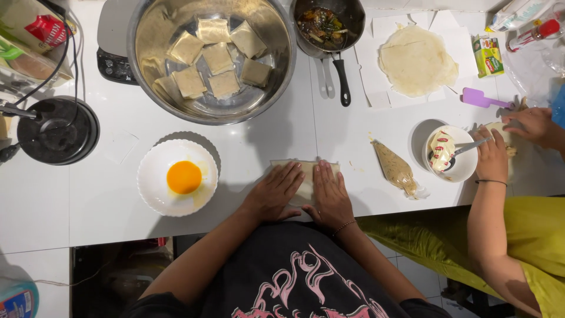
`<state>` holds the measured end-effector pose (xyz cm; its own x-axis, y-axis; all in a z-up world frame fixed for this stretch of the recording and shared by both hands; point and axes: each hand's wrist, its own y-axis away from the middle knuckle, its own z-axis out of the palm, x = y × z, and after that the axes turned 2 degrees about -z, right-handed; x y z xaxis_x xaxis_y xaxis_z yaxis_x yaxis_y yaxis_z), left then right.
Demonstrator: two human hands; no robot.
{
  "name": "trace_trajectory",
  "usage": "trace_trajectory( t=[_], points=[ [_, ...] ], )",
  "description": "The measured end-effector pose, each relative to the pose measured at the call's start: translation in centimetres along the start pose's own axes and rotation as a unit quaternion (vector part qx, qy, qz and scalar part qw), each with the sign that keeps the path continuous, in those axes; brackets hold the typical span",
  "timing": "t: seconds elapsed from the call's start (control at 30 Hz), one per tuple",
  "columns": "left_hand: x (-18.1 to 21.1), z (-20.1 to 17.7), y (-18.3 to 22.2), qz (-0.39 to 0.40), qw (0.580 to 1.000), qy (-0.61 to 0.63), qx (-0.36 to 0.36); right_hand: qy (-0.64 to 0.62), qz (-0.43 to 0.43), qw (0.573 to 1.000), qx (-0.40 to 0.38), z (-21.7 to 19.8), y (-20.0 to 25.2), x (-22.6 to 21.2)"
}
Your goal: Preparing food by folding wrappers with filling and organizing them in a bowl.
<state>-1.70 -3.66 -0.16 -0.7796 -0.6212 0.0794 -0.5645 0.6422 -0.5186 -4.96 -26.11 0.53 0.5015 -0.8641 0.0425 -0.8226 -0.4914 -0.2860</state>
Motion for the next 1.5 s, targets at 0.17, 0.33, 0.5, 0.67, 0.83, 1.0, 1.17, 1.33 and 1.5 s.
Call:
trace_trajectory(
  t=[0.17, 0.33, 0.5, 0.67, 0.83, 1.0, 1.17, 1.33, 1.5],
  points=[
    [0.7, 0.6, 1.3, -0.047, 0.999, -0.001, 0.023, -0.027, 0.002, 1.000, 0.008, -1.3, -1.0, -0.8],
    [0.5, 3.6, 3.9, -0.076, 0.990, -0.081, 0.088, -0.218, -0.093, 0.971, 0.012, -6.6, -10.8, -9.5],
    [0.3, 8.3, 4.5, -0.081, 0.986, -0.070, 0.131, -0.013, -0.172, 0.938, -0.302, -3.5, -19.6, -20.5],
    [-0.4, 4.6, 4.4, -0.059, 0.995, -0.019, 0.080, -0.034, -0.128, 0.908, -0.398, -6.4, -21.4, -23.5],
    [0.3, 6.3, 5.4, -0.097, 0.989, 0.034, 0.108, -0.092, -0.092, 0.913, -0.386, -6.5, -20.3, -21.8],
    [-0.1, 5.8, 5.1, -0.090, 0.985, 0.033, 0.140, -0.244, -0.091, 0.919, -0.295, -8.9, -19.3, -20.5],
    [0.5, 4.2, 0.6, -0.180, 0.942, -0.186, -0.213, -0.592, 0.172, 0.764, -0.188, -6.2, -15.9, -17.1],
    [-1.5, 1.0, 3.7, -0.149, 0.964, 0.185, 0.117, -0.867, 0.330, 0.367, 0.074, -4.5, -8.2, -9.7],
    [-1.6, 0.0, 4.2, -0.226, 0.949, 0.219, -0.022, -0.490, 0.347, 0.799, 0.009, -11.8, -8.1, -10.5]
  ],
)
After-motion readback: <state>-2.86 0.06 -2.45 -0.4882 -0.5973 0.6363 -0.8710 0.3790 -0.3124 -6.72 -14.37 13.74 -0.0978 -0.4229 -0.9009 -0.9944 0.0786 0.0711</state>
